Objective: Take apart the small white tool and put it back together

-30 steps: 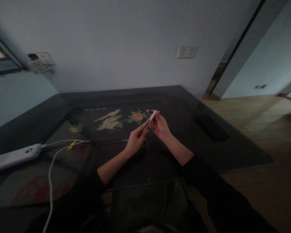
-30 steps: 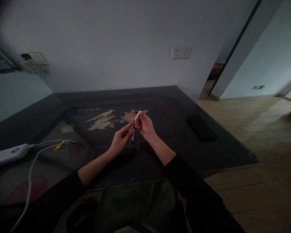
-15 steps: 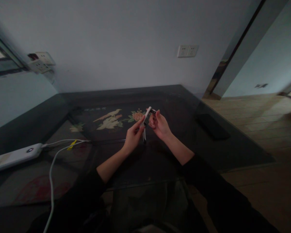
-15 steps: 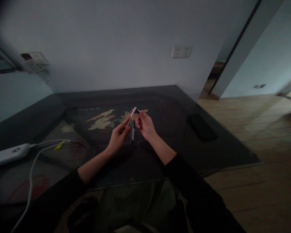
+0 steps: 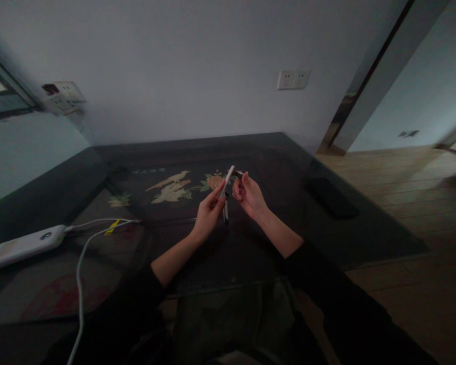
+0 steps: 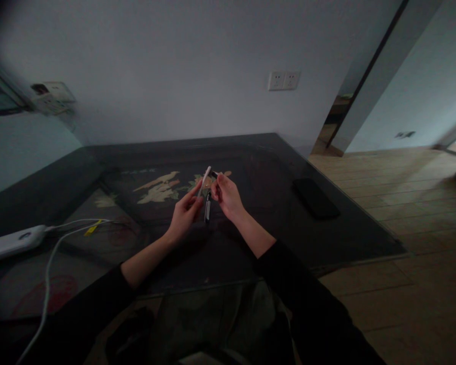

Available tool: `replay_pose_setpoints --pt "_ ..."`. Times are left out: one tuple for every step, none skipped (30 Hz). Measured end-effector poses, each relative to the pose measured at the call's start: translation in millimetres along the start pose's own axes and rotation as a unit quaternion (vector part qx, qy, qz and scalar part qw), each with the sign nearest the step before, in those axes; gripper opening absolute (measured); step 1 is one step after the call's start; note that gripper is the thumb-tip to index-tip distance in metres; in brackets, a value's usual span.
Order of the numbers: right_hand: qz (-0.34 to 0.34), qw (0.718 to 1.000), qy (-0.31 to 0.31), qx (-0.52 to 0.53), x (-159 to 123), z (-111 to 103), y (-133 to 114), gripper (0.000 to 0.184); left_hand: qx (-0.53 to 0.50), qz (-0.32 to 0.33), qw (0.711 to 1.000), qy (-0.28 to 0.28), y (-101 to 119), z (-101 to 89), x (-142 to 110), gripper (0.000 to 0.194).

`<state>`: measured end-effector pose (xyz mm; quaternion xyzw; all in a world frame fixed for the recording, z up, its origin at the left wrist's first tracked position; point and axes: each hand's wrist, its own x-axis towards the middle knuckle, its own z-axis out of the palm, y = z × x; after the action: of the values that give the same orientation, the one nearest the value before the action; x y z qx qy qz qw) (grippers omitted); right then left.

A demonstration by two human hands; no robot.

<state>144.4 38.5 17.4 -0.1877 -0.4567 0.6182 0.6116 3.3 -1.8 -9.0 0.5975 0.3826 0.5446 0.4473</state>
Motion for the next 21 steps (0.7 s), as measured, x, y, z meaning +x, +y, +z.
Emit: replay_pose_setpoints --pt "0.001 1.000 0.004 -0.003 -0.3 0.4 0.0 0.046 -0.002 0.000 1.000 0.001 -0.5 -0.4 0.3 0.057" --pt "0.003 1.000 0.008 -0.007 -0.5 0.8 -0.1 0.046 -0.002 -0.001 1.000 0.001 -1.0 -0.8 0.5 0.057" --pt "0.005 1.000 0.012 -0.011 -0.7 1.0 -0.3 0.046 -0.002 -0.002 1.000 0.001 -1.3 -1.0 0.8 0.058" --pt "0.008 1.000 0.015 -0.015 -0.8 1.2 -0.4 0.046 0.000 -0.002 1.000 0.000 -1.3 -1.1 1.0 0.057" --pt "0.010 1.000 0.016 -0.018 -0.8 1.2 -0.5 0.047 0.002 -0.002 1.000 -0.001 -1.2 -1.2 1.0 0.057" --pt "0.010 1.000 0.015 -0.019 -0.8 1.2 -0.6 0.047 0.004 0.000 1.000 -0.002 -0.8 -1.1 1.0 0.056" --pt "0.009 1.000 0.013 -0.018 -0.8 1.0 -0.6 0.047 0.007 0.001 1.000 -0.002 -0.4 -1.0 0.8 0.055" --pt "0.009 1.000 0.010 -0.017 -0.7 0.8 -0.5 0.047 0.012 0.002 1.000 -0.002 0.1 -0.8 0.6 0.055" --pt "0.010 1.000 0.007 -0.016 -0.7 0.6 -0.4 0.047 0.017 0.004 1.000 -0.002 0.5 -0.7 0.3 0.055" --pt "0.011 1.000 0.006 -0.016 -0.7 0.2 -0.2 0.047 0.023 0.006 1.000 -0.003 0.9 -0.6 0.1 0.055" --pt "0.012 1.000 0.006 -0.017 -0.8 -0.1 0.0 0.047 0.029 0.009 1.000 -0.004 1.2 -0.5 -0.2 0.055" --pt "0.014 1.000 0.008 -0.018 -0.9 -0.4 0.2 0.048 0.035 0.014 0.999 -0.005 1.5 -0.4 -0.4 0.055" --pt "0.016 1.000 0.011 -0.018 -1.0 -0.8 0.4 0.048 0.040 0.020 0.999 -0.007 1.8 -0.2 -0.7 0.055" --pt "0.019 1.000 0.013 -0.018 -1.1 -1.1 0.6 0.049 0.044 0.025 0.999 -0.010 2.2 0.2 -0.9 0.054" --pt "0.021 1.000 0.016 -0.016 -1.1 -1.4 1.0 0.049 0.045 0.029 0.998 -0.012 2.7 0.7 -1.3 0.054" --pt "0.022 0.999 0.018 -0.014 -1.1 -1.7 1.3 0.050 0.046 0.030 0.998 -0.014 3.3 1.4 -1.8 0.053" --pt "0.022 0.999 0.021 -0.012 -1.1 -1.8 1.8 0.050 0.045 0.029 0.998 -0.016 3.9 2.3 -2.3 0.053" --pt "0.021 0.999 0.026 -0.008 -0.9 -2.0 2.2 0.050 0.043 0.026 0.999 -0.018 4.5 3.2 -3.0 0.053" --pt "0.018 0.999 0.031 -0.005 -0.6 -2.1 2.7 0.050 0.041 0.023 0.999 -0.023 4.9 4.3 -3.8 0.053" --pt "0.017 0.999 0.036 -0.001 -0.3 -2.2 3.2 0.051 0.039 0.021 0.999 -0.027 5.2 5.3 -4.7 0.053" --pt "0.017 0.999 0.040 0.001 0.1 -2.3 3.6 0.051 0.037 0.020 0.999 -0.033 5.2 6.2 -5.4 0.052"
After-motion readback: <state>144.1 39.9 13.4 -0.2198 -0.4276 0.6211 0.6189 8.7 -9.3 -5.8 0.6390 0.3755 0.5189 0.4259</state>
